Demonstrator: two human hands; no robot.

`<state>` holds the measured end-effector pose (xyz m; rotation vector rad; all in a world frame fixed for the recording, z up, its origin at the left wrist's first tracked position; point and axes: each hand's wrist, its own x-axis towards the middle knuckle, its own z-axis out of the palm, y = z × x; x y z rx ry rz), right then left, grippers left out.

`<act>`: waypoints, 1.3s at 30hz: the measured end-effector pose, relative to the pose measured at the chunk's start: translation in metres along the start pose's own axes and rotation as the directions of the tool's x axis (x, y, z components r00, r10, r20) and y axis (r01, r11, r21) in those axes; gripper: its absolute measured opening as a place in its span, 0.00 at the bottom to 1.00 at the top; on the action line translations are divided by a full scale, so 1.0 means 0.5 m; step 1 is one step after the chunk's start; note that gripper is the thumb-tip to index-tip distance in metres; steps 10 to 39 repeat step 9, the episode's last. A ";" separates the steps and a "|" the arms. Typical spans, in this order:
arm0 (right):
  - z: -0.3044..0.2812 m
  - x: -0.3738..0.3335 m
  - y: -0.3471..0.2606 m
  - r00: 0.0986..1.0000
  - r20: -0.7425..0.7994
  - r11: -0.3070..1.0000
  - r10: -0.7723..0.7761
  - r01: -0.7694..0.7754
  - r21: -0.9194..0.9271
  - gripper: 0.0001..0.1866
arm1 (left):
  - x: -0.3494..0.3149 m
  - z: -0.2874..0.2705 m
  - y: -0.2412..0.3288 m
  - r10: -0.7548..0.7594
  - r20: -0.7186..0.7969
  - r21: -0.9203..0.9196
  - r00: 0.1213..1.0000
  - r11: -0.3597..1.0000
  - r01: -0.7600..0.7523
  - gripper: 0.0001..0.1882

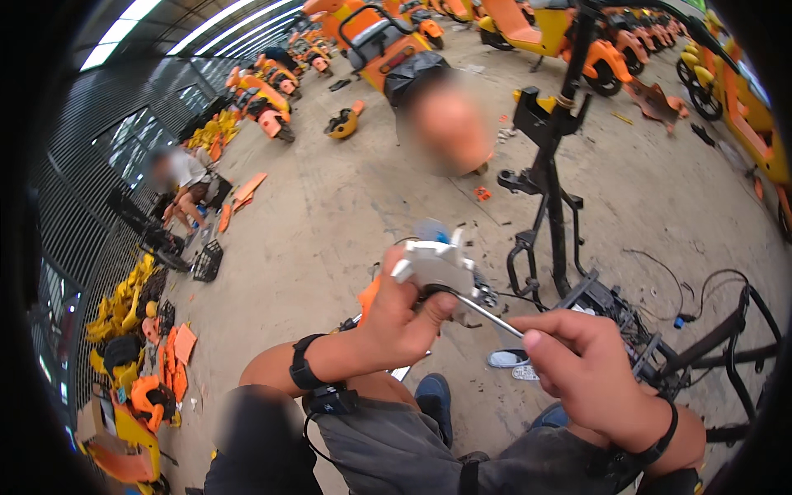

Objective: The person uses a screwdriver to remove screws from a white plastic housing, separates the casing, and then reassembles it by aligning the parts and tightening the screws. The person handles the housing and internal components directly while working in a workshop.

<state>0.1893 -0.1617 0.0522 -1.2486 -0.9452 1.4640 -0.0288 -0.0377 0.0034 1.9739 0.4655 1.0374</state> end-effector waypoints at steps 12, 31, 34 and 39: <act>0.000 -0.006 0.026 0.982 0.045 0.952 -0.183 0.188 -0.241 0.16 | 0.000 -0.002 -0.010 0.093 0.024 0.055 0.995 0.994 -0.094 0.26; 0.000 -0.006 0.026 0.982 0.045 0.952 -0.183 0.188 -0.241 0.16 | 0.000 -0.002 -0.010 0.093 0.024 0.055 0.995 0.994 -0.094 0.26; 0.000 -0.006 0.026 0.982 0.045 0.952 -0.183 0.188 -0.241 0.16 | 0.000 -0.002 -0.010 0.093 0.024 0.055 0.995 0.994 -0.094 0.26; 0.000 -0.006 0.026 0.982 0.045 0.952 -0.183 0.188 -0.241 0.16 | 0.000 -0.002 -0.010 0.093 0.024 0.055 0.995 0.994 -0.094 0.26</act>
